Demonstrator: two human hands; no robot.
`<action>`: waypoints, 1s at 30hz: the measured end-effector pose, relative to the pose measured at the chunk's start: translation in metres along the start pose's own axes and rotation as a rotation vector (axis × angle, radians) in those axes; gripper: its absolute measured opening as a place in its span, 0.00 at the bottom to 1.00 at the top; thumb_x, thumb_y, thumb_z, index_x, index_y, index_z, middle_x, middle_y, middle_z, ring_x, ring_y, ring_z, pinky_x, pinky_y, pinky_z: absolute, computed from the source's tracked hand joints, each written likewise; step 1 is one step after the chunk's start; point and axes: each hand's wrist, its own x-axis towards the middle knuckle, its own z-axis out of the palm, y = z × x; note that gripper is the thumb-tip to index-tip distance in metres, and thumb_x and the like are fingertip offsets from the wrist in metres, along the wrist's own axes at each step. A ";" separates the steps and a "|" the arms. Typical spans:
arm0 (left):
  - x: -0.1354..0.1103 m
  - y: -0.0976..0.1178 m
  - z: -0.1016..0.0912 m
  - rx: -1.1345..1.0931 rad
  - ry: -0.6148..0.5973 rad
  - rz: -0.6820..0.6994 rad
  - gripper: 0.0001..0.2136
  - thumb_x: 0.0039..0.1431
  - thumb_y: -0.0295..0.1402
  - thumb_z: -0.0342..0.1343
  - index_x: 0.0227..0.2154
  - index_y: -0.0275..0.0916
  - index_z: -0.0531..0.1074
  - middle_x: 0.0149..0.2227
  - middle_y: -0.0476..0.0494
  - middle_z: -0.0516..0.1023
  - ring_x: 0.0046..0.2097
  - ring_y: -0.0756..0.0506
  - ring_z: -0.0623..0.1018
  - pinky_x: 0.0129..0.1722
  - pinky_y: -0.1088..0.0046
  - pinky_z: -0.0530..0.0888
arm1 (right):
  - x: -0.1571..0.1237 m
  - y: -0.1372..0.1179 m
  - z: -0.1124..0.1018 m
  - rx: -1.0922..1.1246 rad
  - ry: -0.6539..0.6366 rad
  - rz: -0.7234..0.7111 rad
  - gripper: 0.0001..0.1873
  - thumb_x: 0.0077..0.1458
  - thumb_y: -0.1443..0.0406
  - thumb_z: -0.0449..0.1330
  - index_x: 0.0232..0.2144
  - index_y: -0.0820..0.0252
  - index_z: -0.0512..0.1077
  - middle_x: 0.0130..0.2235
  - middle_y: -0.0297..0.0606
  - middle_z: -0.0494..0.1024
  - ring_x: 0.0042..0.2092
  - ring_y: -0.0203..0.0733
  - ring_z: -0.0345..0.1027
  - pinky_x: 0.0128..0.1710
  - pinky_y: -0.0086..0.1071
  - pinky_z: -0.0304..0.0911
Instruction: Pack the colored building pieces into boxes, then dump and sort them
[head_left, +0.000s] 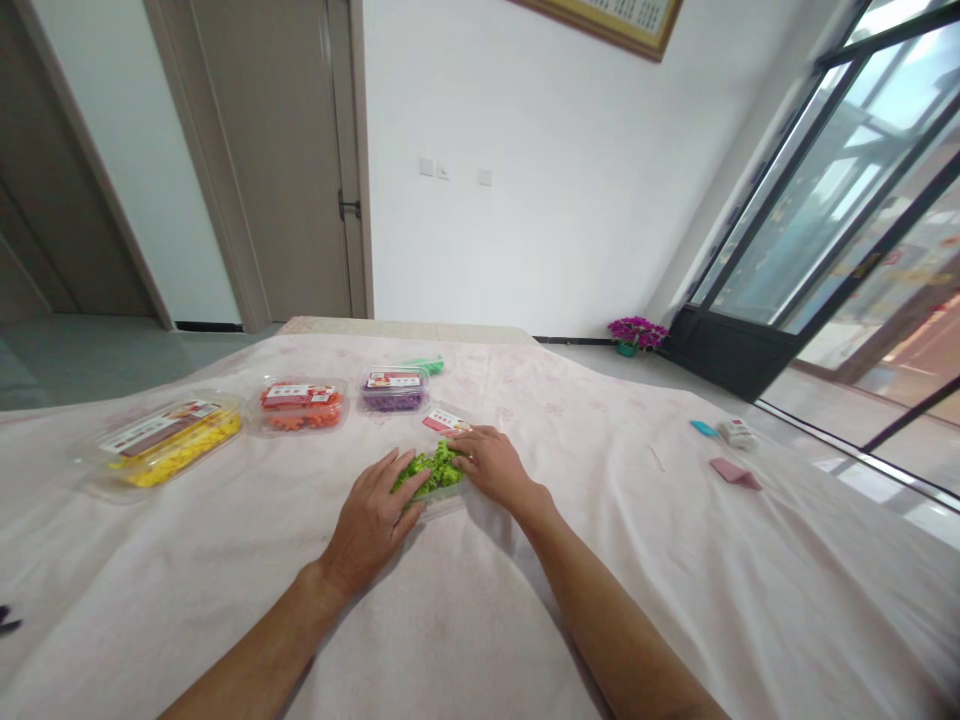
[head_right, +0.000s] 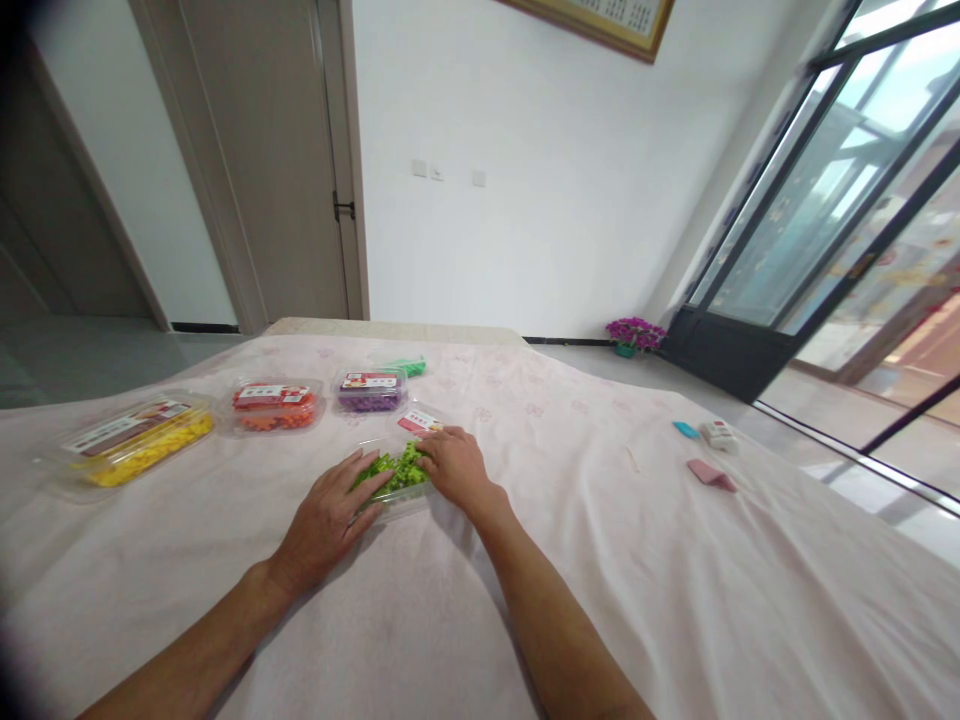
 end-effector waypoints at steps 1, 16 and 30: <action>0.000 0.000 -0.001 0.007 -0.007 -0.005 0.18 0.68 0.38 0.53 0.59 0.44 0.73 0.64 0.38 0.71 0.66 0.35 0.67 0.62 0.51 0.69 | 0.000 -0.001 0.000 -0.004 -0.013 -0.026 0.13 0.66 0.63 0.58 0.50 0.52 0.79 0.55 0.37 0.80 0.61 0.47 0.67 0.65 0.42 0.54; -0.003 -0.005 0.002 -0.131 -0.034 -0.063 0.29 0.68 0.41 0.53 0.69 0.42 0.57 0.71 0.33 0.58 0.71 0.36 0.59 0.67 0.51 0.63 | 0.003 0.045 0.027 0.332 0.279 0.258 0.18 0.62 0.68 0.56 0.53 0.57 0.77 0.54 0.43 0.80 0.56 0.46 0.72 0.60 0.43 0.64; -0.002 -0.018 0.010 -0.556 -0.063 -0.517 0.31 0.55 0.41 0.65 0.62 0.42 0.67 0.67 0.33 0.60 0.69 0.35 0.64 0.68 0.48 0.62 | 0.011 0.038 0.028 -0.138 -0.067 0.267 0.28 0.66 0.52 0.54 0.65 0.50 0.65 0.64 0.51 0.69 0.62 0.57 0.64 0.58 0.49 0.60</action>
